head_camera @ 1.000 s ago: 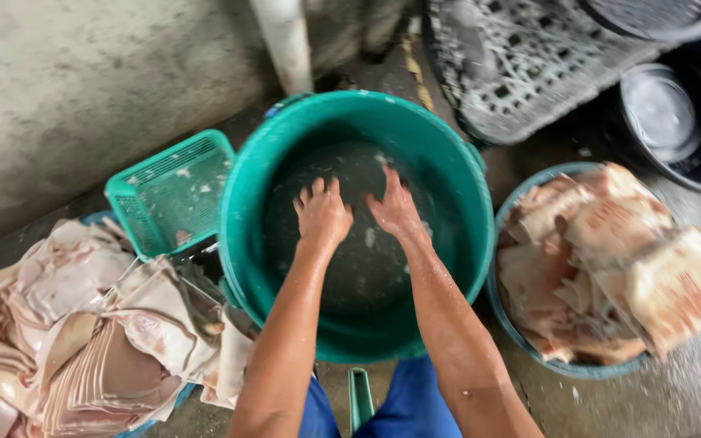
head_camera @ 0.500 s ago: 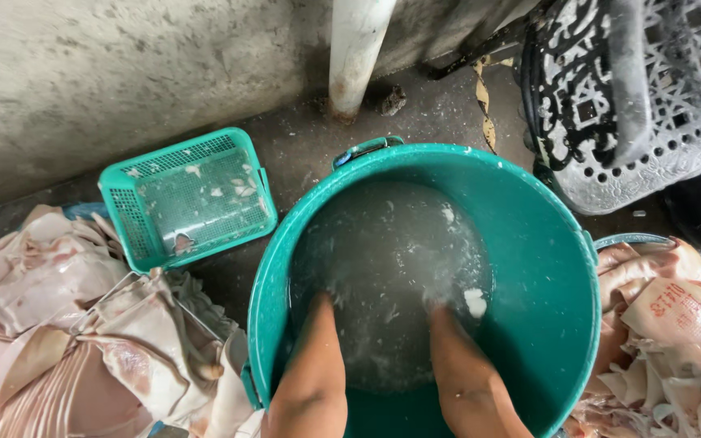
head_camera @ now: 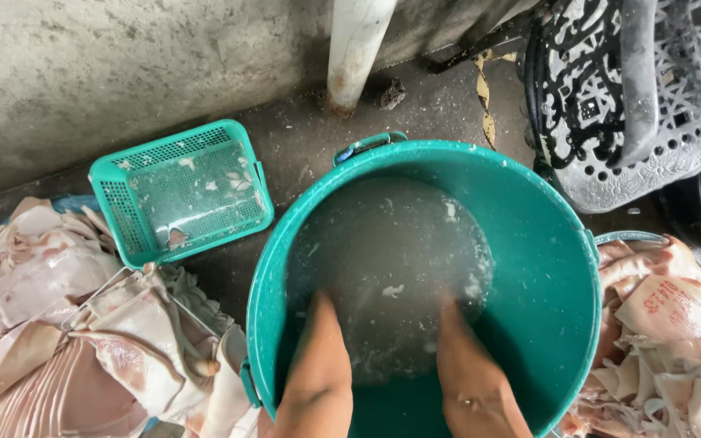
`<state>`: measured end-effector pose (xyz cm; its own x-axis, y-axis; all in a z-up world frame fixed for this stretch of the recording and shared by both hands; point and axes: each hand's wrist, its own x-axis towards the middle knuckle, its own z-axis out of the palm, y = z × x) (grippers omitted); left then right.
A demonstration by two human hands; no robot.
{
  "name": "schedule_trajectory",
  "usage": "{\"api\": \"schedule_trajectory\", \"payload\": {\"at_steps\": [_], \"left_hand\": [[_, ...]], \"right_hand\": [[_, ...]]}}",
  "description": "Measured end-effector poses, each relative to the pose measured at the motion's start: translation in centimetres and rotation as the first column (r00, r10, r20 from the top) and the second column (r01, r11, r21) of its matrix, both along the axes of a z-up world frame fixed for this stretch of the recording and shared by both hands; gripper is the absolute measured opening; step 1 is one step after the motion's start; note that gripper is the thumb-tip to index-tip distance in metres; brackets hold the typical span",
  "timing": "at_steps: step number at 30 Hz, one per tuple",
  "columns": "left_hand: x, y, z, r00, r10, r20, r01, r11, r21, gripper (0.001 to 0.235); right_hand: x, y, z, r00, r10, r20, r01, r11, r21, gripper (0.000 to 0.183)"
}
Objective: The person washes pieces of meat in a bucket of water by hand and transfers them to a tub. They move pieces one at a time between different containers and piles on the floor.
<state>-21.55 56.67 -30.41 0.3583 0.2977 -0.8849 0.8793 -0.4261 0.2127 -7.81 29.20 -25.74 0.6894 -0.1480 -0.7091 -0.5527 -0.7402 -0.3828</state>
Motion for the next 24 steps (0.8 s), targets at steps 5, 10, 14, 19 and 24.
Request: {"api": "schedule_trajectory", "payload": {"at_steps": [5,10,14,19,24], "left_hand": [[0.3,1.0,-1.3,0.999,0.013,0.053,-0.017,0.997,0.073,0.105],[1.1,0.3,0.5,0.985,0.008,0.175,-0.042,0.981,0.190,0.109],[1.4,0.7,0.8,0.972,-0.008,0.233,-0.061,0.956,0.287,0.111],[0.2,2.1,0.2,0.989,-0.040,0.140,0.012,0.981,0.194,0.114],[2.2,-0.7,1.6,0.987,0.033,0.159,-0.038,0.999,0.028,0.118]], "right_hand": [[0.1,0.0,2.1,0.986,-0.117,-0.118,0.136,0.976,0.169,0.050],[0.6,5.2,4.5,0.966,-0.103,-0.235,0.173,0.938,0.299,0.040],[3.1,5.2,6.8,0.964,0.079,-0.252,-0.003,0.957,0.290,0.034],[2.9,2.3,6.2,0.998,-0.008,-0.057,0.032,0.895,0.446,0.039],[-0.2,3.0,4.4,0.962,-0.035,-0.271,0.108,0.960,0.258,0.056]]}}
